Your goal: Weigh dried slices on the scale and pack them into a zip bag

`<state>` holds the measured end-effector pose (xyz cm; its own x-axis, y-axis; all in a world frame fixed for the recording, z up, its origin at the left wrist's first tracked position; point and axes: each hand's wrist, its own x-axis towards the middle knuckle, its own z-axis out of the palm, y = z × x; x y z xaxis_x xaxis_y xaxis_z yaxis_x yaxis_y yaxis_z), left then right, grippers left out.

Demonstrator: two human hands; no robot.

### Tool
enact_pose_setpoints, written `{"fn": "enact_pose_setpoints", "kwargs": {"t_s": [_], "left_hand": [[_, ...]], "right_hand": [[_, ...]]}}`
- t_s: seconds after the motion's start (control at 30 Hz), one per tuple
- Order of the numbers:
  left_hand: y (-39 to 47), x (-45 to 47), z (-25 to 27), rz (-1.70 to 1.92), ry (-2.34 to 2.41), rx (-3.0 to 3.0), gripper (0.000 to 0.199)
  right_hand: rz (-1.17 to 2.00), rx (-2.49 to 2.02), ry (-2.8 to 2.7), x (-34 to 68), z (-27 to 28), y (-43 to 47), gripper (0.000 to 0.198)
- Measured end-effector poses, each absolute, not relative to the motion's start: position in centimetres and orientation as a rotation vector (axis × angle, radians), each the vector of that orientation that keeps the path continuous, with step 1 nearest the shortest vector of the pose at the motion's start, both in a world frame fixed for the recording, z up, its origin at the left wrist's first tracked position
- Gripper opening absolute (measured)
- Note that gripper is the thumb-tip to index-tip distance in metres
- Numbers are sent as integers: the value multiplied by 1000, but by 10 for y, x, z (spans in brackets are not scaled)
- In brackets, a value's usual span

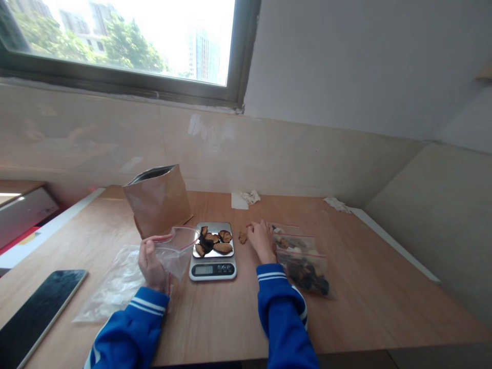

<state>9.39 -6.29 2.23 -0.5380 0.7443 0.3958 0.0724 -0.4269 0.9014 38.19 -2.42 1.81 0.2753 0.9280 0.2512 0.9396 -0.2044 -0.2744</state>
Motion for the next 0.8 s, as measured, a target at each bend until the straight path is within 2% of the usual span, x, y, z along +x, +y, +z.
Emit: {"fn": "enact_pose_setpoints", "kwargs": {"t_s": [0.23,0.4,0.53,0.67,0.8], "left_hand": [[-63,94,22,2014,1335,1166,32],[-65,97,20,2032,1276,1162,31],[-70,101,28,2063,1191,1154,28],[-85,91,62,2109,1240,1270,31],[-96,54,98,1742,1547,1861,33]], "right_hand": [[138,-1654,-1628,373,6,-23,46],[329,-1315,-1603,350,17,-13,41],[417,-1277,-1578,341,20,-13,32],[449,-1301,-1546,342,20,-15,32],[472,-1318,-1505,344,23,-18,36]]}}
